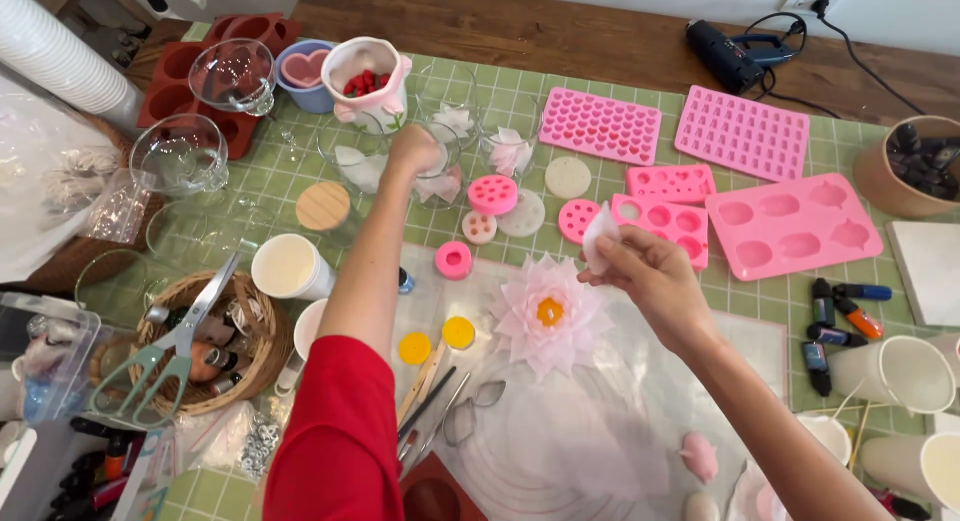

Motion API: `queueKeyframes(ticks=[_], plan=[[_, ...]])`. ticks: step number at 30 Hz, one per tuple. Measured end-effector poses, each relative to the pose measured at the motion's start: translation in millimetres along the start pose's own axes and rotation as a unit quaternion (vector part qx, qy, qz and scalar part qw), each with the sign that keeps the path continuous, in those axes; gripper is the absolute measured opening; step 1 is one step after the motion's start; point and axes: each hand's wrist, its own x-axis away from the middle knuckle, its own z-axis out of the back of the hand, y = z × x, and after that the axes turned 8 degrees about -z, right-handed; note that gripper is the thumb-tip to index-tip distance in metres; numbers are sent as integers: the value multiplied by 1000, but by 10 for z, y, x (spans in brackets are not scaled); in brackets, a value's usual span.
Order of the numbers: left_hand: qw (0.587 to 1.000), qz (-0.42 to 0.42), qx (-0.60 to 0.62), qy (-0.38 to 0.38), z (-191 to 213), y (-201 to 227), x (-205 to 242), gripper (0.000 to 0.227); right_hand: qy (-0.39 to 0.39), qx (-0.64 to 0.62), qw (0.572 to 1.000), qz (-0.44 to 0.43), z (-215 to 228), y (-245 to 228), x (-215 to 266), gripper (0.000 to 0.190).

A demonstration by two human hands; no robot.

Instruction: The person is cutting out and assembling petals to create a decorative wax flower.

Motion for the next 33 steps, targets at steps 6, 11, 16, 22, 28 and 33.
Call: queueKeyframes(ticks=[6, 11, 16, 22, 28, 33], plan=[[985, 71, -23, -153, 390, 729, 253, 22, -18, -183, 979, -91, 83, -274, -150, 42], [965, 104, -58, -234, 552, 944, 354, 37, -55, -229, 966, -103, 22, -463, -270, 48], [957, 78, -104, -258, 1196, 1504, 681, 47, -72, -247, 959, -117, -5, -526, -438, 48], [945, -41, -168, -277, 1408, 1509, 831, 53, -112, -259, 952, -118, -146, -483, -689, 48], [953, -179, 231, -82, 1972, 2061, 1159, 29, -106, -231, 956, -146, -374, -325, -955, 40], [911, -203, 334, -130, 2146, 2449, 1384, 28, -143, -236, 953, -122, -551, -180, -1163, 39]])
